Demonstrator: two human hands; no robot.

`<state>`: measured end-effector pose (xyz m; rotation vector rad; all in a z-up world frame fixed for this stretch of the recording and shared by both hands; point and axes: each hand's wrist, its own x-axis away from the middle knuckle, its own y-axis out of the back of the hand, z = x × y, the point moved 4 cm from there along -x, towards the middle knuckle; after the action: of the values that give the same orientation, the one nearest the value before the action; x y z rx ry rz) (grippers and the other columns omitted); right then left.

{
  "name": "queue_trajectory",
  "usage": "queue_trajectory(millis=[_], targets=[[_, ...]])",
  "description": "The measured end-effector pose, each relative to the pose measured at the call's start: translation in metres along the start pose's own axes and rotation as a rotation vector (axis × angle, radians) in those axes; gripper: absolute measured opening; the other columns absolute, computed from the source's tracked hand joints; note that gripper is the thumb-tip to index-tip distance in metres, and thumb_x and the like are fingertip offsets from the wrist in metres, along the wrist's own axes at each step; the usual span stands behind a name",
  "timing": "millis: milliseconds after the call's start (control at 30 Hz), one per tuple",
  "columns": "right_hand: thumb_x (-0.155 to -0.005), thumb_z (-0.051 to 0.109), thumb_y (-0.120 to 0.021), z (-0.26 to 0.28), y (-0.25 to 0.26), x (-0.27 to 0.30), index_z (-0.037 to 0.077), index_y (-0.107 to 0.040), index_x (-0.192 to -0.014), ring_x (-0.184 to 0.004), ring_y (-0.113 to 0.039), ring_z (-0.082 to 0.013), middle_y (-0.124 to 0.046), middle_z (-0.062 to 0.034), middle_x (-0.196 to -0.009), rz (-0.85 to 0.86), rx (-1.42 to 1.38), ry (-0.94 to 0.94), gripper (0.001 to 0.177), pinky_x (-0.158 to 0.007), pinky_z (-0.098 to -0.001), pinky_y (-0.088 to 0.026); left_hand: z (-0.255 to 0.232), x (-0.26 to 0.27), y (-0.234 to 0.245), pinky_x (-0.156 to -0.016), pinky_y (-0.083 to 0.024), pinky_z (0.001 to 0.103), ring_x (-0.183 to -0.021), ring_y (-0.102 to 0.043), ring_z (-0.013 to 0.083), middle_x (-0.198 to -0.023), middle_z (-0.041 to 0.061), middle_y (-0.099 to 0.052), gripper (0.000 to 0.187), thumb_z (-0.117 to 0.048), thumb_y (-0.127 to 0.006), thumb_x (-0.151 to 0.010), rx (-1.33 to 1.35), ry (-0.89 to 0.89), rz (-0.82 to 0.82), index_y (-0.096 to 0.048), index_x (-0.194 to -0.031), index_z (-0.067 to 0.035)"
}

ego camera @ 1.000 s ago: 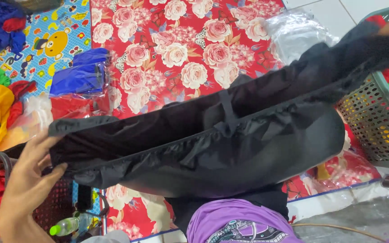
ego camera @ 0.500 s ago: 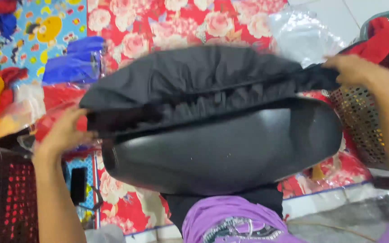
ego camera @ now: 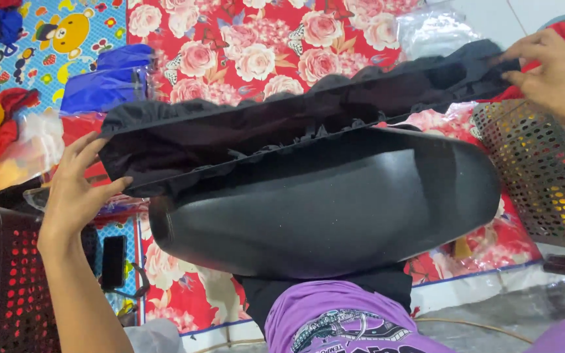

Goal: Fitting a black elasticized fabric cover onto a motorcycle seat by stretching and tucking the edges.

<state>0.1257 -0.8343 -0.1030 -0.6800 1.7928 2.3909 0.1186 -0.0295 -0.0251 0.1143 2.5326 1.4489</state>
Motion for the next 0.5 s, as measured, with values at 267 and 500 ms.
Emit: queue_trajectory(millis=[267, 500], targets=[[-0.112, -0.021, -0.053, -0.023, -0.003, 0.066, -0.001, -0.076, -0.121, -0.130, -0.059, -0.0251, -0.060, -0.0155, -0.142, -0.246, -0.247, -0.168, 0.032, -0.107, -0.0355, -0.054, -0.031, 0.045, 0.003, -0.087, -0.056, 0.037, -0.125, -0.057, 0.0333, -0.142, 0.025, -0.052, 0.039, 0.013, -0.071, -0.094, 0.024, -0.219, -0.258, -0.067, -0.132, 0.005], [-0.083, -0.016, -0.049, 0.017, 0.010, 0.064, 0.000, -0.082, -0.123, -0.128, -0.067, -0.0302, -0.072, -0.0140, -0.149, 0.044, 0.047, -0.097, 0.054, -0.113, -0.0394, -0.049, -0.018, 0.026, -0.019, -0.107, -0.049, 0.044, -0.130, -0.060, 0.0339, -0.141, 0.021, -0.063, 0.051, 0.012, -0.054, -0.084, -0.067, -0.248, -0.094, -0.072, -0.130, -0.001]])
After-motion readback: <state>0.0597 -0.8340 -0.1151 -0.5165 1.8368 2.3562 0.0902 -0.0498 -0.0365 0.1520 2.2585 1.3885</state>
